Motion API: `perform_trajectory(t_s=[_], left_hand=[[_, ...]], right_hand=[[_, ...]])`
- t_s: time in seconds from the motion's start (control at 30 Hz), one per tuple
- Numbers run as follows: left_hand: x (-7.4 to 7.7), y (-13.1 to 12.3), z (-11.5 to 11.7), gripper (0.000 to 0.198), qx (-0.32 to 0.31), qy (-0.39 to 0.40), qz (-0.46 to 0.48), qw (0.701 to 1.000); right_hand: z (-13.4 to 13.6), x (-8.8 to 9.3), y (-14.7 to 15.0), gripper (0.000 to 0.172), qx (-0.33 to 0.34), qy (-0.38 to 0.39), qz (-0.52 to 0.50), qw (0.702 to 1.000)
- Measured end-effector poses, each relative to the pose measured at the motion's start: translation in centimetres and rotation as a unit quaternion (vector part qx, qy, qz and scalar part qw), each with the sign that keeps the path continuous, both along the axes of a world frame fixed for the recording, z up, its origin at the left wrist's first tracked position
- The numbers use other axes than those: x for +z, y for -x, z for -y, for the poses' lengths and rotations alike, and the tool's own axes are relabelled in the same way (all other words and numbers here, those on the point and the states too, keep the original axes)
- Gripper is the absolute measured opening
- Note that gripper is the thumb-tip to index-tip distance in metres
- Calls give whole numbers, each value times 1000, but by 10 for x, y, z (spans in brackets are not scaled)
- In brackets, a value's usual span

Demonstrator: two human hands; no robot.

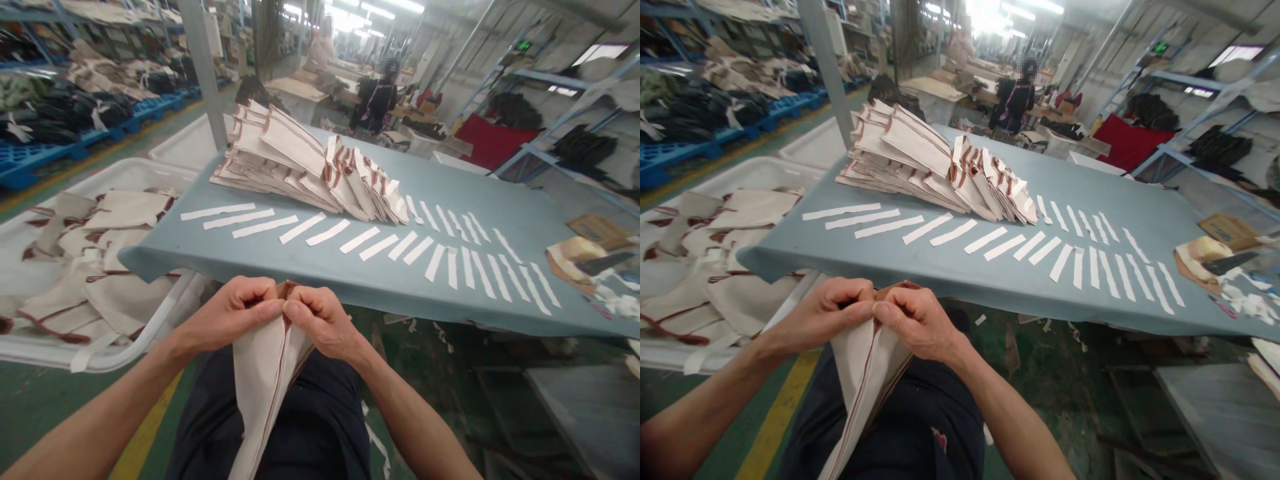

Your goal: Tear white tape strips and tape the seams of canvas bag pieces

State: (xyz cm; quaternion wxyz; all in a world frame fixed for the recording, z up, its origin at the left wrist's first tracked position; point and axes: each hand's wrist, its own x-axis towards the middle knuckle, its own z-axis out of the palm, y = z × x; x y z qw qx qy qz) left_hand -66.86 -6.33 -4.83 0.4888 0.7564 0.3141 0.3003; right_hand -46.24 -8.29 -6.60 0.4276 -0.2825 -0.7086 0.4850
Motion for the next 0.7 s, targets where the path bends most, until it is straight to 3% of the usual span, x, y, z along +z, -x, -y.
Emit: perform_trajectory(t_s=[0.13,0.3,0.5,0.7], left_hand=[[-7,-7,5,55,10,79,41,996],[-11,-13,5,55,25,113,52,992],[-12,-1,2,50,27,116,53,992],[0,11,2,49,24,44,-15,999]], right_hand=[[6,-9,6,45,-32,-1,-25,999],[9,-23,8,50,-101,55,-26,993],[-1,-16,-12,57,-20,7,33,999],[-9,-12,-17,58,-16,3,67,998]])
